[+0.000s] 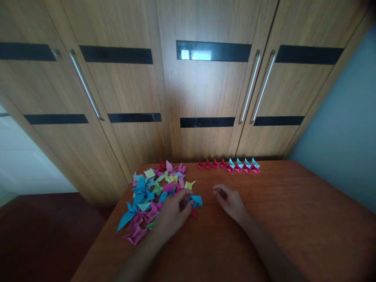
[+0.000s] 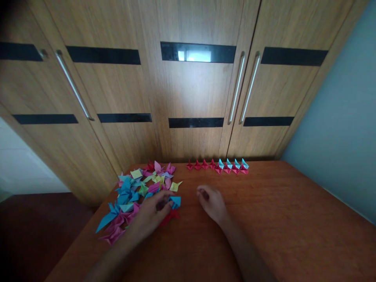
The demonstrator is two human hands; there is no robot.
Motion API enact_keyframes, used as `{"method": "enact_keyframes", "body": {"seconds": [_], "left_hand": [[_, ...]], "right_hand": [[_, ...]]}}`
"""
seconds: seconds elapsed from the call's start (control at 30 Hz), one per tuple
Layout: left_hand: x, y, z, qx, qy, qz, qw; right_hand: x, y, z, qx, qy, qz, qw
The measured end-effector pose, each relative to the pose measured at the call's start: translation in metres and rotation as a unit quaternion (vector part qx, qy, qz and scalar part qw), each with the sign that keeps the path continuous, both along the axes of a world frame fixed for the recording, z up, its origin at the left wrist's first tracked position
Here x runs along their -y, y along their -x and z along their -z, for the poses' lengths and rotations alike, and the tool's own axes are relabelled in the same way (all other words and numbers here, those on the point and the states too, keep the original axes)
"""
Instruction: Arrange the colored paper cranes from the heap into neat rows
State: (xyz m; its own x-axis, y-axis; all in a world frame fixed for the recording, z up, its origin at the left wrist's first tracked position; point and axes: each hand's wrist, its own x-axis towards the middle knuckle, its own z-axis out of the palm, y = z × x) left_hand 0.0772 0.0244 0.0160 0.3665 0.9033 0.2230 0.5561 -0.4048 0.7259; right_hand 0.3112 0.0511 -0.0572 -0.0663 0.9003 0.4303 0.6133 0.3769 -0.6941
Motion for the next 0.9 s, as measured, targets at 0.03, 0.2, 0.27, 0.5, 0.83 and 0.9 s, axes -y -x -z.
{"method": "enact_keyframes", "body": {"seconds": [0.03, 0.2, 0.27, 0.5, 0.83, 0.9], "left_hand": [[-0.007, -0.004, 0.001, 0.002, 0.002, -0.004, 1.000], [-0.030, -0.018, 0.010, -0.049, 0.007, -0.012, 0.999], [-0.034, -0.022, 0.014, -0.053, 0.013, 0.002, 0.998], [-0.039, -0.024, 0.027, 0.017, 0.055, 0.043, 0.997], [-0.030, -0.011, 0.021, 0.072, 0.018, 0.052, 0.996], [-0.030, -0.009, 0.019, 0.052, -0.026, 0.041, 0.997]], "right_hand": [[0.003, 0.005, -0.001, -0.018, -0.011, -0.016, 1.000], [0.017, 0.021, -0.006, -0.035, -0.041, -0.092, 0.994], [0.018, 0.023, -0.008, -0.009, -0.053, -0.107, 0.993], [0.016, 0.023, -0.013, 0.025, -0.073, -0.108, 0.991], [0.016, 0.024, -0.012, 0.016, -0.017, -0.101, 0.995], [0.014, 0.023, -0.010, -0.007, -0.003, -0.092, 0.996]]}}
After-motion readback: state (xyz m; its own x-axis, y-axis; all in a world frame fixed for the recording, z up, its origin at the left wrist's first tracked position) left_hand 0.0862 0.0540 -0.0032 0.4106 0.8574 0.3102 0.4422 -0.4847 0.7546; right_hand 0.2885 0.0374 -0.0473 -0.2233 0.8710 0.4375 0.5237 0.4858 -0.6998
